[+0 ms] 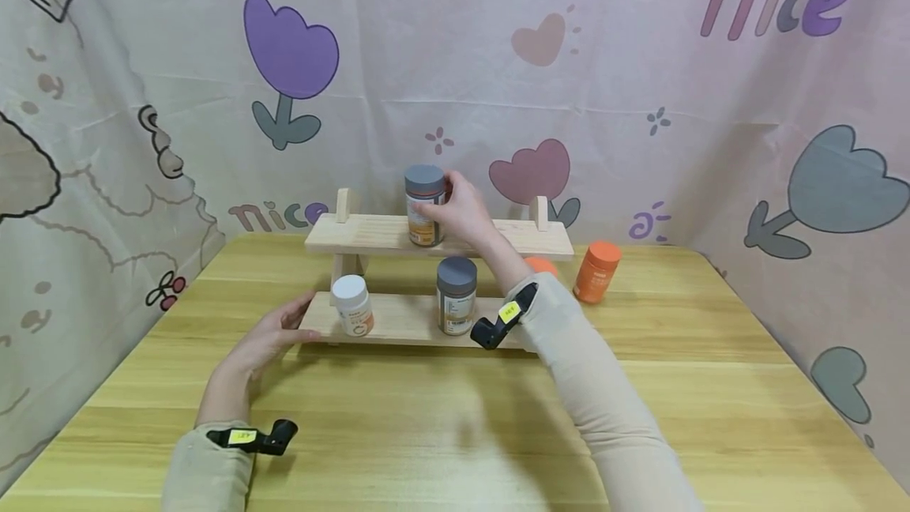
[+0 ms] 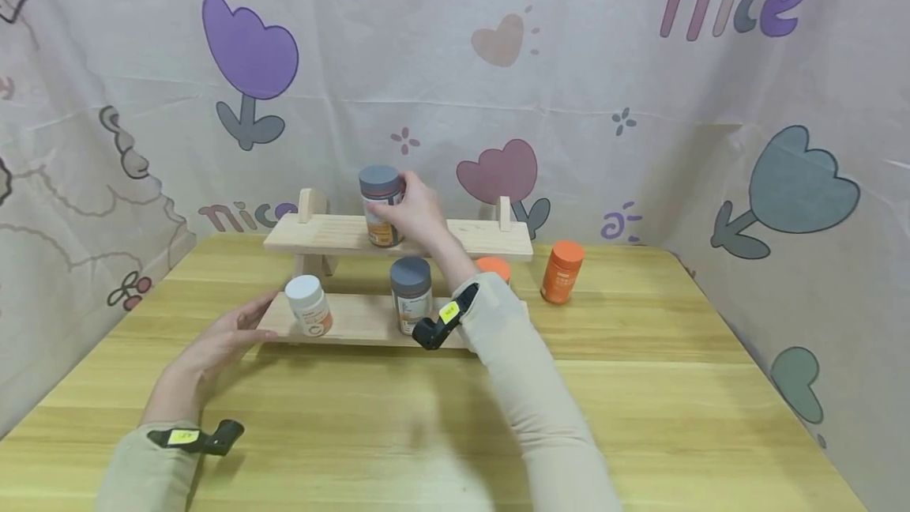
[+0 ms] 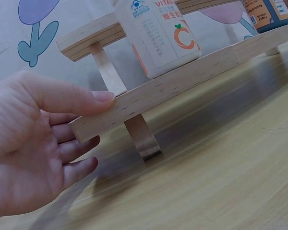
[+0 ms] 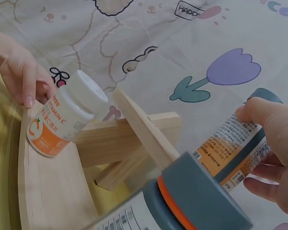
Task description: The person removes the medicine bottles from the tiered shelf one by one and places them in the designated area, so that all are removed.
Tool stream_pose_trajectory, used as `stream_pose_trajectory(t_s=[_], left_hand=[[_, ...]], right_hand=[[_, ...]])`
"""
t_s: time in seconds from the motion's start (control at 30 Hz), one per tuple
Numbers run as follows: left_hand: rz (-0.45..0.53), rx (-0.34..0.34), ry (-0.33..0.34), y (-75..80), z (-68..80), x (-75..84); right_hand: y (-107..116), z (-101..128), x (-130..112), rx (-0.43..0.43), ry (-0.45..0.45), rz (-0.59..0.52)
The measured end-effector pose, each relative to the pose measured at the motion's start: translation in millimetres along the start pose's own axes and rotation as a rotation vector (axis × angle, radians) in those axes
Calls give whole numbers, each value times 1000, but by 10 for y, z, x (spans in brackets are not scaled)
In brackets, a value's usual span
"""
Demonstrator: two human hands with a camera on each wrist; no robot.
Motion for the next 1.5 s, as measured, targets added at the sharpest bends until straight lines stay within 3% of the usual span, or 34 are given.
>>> stream_pose_trajectory(t_s=[0.27,0.67,0.97,1.27,1.5], left_hand=[[-9,-4,-4,-12,5,14],[4,-9,-8,-17,-1,23],[3,-13,-19,-16,-2,24],[4,-23,-16,-23,-6,41],[11,-24,-10,-26,-1,31]], right_hand=[[147,16,28,5,-2,1],[576,-12,79,82,-20,31],[885,-4,205,111,-39,-28],[1186,54,423,130,-71,-160],[1474,133,618,198,-98,-144]])
Point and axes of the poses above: each hand's wrist, its own z-axis away from the middle knuckle, its own y-axis out of the back of the hand, x = y × z, the point moved 10 cm from there along -z, towards the middle knuckle, and after that the axes turned 12 degrees about x, right-handed, at the moved point
